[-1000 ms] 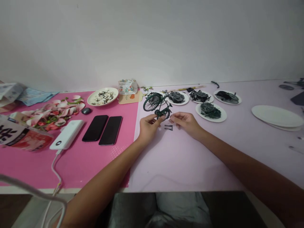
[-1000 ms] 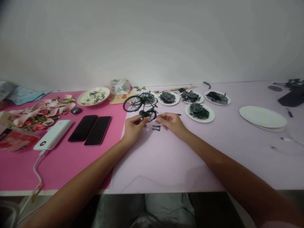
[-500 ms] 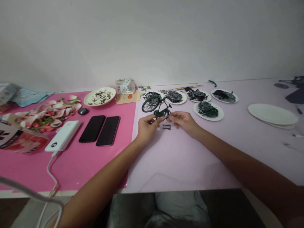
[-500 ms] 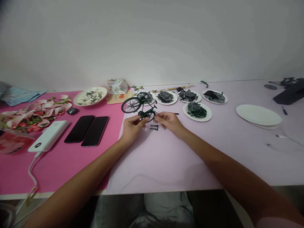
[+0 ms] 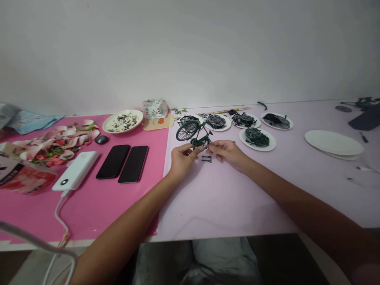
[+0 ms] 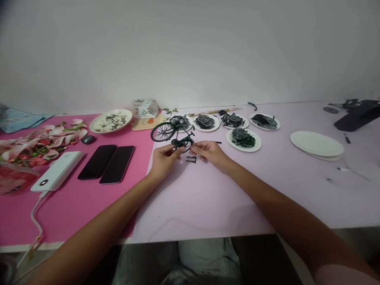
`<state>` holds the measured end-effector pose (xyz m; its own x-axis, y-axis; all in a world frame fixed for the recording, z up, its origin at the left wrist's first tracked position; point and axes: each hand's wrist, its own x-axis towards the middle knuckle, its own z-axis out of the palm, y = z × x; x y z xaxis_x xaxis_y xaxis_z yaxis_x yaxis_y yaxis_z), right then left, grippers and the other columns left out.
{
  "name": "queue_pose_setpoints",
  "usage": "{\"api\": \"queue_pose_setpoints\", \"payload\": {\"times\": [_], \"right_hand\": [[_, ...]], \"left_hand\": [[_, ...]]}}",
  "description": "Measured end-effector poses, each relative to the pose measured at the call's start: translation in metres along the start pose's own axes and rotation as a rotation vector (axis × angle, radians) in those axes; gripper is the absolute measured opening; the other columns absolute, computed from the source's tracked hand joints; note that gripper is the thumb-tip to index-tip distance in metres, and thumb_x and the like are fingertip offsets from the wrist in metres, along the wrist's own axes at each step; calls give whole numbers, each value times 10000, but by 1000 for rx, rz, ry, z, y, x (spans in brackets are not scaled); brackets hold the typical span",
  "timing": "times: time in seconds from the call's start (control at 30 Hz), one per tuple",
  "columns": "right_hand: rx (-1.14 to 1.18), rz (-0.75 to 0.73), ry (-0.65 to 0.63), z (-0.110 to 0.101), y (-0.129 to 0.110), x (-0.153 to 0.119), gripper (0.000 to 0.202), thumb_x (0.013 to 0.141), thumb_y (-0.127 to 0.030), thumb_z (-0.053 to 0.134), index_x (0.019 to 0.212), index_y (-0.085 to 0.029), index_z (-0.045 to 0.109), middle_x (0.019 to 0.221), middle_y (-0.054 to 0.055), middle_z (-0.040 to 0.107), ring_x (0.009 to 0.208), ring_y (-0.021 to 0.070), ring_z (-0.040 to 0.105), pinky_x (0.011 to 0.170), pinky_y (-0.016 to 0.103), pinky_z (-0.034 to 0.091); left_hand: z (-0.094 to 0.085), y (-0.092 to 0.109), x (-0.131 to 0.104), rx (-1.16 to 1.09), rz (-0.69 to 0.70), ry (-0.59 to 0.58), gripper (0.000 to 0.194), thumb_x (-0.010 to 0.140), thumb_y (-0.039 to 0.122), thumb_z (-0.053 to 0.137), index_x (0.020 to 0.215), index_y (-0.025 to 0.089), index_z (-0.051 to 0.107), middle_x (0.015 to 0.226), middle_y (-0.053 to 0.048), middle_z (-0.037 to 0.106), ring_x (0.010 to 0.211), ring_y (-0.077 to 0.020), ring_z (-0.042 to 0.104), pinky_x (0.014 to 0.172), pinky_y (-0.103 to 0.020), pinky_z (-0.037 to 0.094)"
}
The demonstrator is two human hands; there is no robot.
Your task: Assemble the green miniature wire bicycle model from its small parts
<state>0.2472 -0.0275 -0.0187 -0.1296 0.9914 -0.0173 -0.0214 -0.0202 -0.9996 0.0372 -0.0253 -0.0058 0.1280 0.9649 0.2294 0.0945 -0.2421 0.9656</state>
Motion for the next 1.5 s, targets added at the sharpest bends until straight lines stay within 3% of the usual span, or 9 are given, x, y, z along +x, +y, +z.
{"api": "queue_pose_setpoints", "payload": {"times": [0.13,0.33,0.57,0.87,0.97,1.17,1.27,1.33,1.5], "right_hand": [[38,42,17,6,-4,-4,456,710,-597,935,909,-202,823,877,65,797,548,86,508,468,261,340],[145,138,-6,12,-14,-11,427,686,-553,962,819,-191,780,795,22,718,537,59,403,445,255,211],[186,141,-5,15,-15,-12,419,667,-546,971,755,-202,748,783,19,680,617,87,453,472,250,239],[185,123,36,18,-14,-12,495,625,-604,983,813,-200,770,767,9,668,584,72,408,456,239,216],[123,118,78,18,-14,-13,550,592,-657,978,818,-203,764,762,19,675,584,83,418,460,248,208],[-65,-3,252,18,-12,-13,621,596,-683,968,649,-236,540,587,-60,438,559,97,339,500,285,265],[-34,-61,285,18,-9,-11,578,587,-628,985,802,-242,613,733,-41,547,632,114,441,541,278,346],[-34,-65,233,17,-8,-9,558,632,-627,955,941,-235,706,861,-5,640,656,115,478,540,279,361],[-15,-22,138,16,-6,-10,502,714,-624,911,985,-213,813,840,14,706,549,83,408,474,283,284]], "left_hand": [[-1,0,0,9,11,-16,329,807,514,854,760,190,825,531,-9,637,503,-122,446,514,-279,310],[0,3,-2,10,13,-19,379,808,528,849,666,186,772,509,-5,610,491,-113,406,502,-280,277],[0,2,-1,28,12,-9,462,816,559,840,595,178,700,506,-3,598,499,-104,394,506,-268,268],[0,-2,-1,9,7,-29,388,820,560,841,744,182,799,527,-9,628,490,-115,427,498,-271,293],[0,-1,-1,13,13,-38,430,820,578,835,676,182,751,520,-12,617,485,-114,418,494,-276,284],[1,1,-1,29,11,-42,540,830,593,810,551,189,586,494,-9,575,493,-108,398,503,-275,262],[0,0,0,5,-8,-59,507,835,615,791,619,179,646,524,-9,594,508,-113,441,517,-265,292],[0,-1,1,-21,-24,-74,489,824,628,797,685,170,699,546,-9,606,520,-119,476,529,-260,325],[0,-1,3,-82,-50,-96,504,785,653,824,733,161,730,568,2,596,538,-124,515,555,-258,382]]}}
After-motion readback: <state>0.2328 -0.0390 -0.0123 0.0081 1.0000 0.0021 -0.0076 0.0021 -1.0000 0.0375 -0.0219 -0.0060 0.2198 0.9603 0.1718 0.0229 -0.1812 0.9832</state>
